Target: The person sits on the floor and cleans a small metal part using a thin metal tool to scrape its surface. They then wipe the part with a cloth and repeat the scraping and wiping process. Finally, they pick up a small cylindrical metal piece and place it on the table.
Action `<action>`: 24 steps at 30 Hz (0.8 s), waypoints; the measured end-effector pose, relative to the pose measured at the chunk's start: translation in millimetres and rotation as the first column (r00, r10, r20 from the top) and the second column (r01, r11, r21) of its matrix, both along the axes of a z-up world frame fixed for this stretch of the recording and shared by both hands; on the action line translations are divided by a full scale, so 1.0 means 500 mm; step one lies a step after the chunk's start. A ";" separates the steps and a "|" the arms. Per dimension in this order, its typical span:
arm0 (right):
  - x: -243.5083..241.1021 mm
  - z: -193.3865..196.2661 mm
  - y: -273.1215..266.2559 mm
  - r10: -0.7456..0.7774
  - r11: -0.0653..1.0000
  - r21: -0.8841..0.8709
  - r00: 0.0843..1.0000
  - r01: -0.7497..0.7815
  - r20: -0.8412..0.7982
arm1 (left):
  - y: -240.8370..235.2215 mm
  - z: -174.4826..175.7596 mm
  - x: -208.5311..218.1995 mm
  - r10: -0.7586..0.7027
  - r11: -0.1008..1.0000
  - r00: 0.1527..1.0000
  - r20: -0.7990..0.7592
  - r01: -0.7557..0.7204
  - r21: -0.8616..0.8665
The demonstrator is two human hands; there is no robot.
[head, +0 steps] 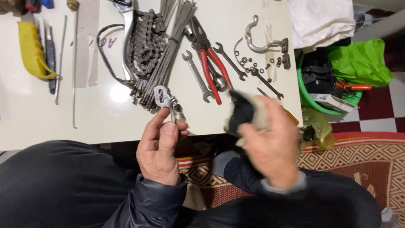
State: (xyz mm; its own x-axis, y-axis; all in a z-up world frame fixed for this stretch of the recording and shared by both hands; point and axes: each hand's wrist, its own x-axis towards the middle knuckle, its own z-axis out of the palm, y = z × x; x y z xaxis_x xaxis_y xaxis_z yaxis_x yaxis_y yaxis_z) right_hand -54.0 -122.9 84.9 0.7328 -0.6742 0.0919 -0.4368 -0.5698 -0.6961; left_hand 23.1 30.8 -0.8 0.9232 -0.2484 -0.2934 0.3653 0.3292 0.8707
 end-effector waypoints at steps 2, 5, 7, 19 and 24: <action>0.010 -0.023 0.031 0.125 0.984 -0.122 0.992 -0.128 -0.028 | -0.004 -0.010 -0.006 -0.004 1.000 1.000 0.003 0.004 -0.021; 0.006 -0.111 0.047 0.213 0.900 -0.364 0.971 -0.240 -0.112 | -0.002 -0.011 -0.003 0.000 1.000 1.000 0.005 0.000 -0.015; -0.004 -0.159 0.023 0.171 0.843 -0.491 0.975 -0.220 -0.144 | -0.003 -0.009 -0.001 0.000 1.000 1.000 0.005 0.000 0.004; -0.036 -0.039 -0.110 0.054 0.961 0.236 0.933 -0.146 0.356 | -0.004 -0.012 -0.002 -0.017 0.999 1.000 -0.005 0.017 0.031; -0.071 0.010 -0.134 -0.137 0.926 0.369 0.840 -0.080 0.525 | -0.007 -0.009 -0.005 -0.058 0.995 0.998 -0.023 0.060 0.075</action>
State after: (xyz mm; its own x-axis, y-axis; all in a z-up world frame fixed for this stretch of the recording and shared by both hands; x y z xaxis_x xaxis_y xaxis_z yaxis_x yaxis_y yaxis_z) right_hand -89.2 -189.8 90.0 0.6202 -0.7568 0.2064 0.0518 -0.2230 -0.9734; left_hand 20.5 27.1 -5.2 0.9009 -0.2789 -0.3325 0.4007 0.2402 0.8842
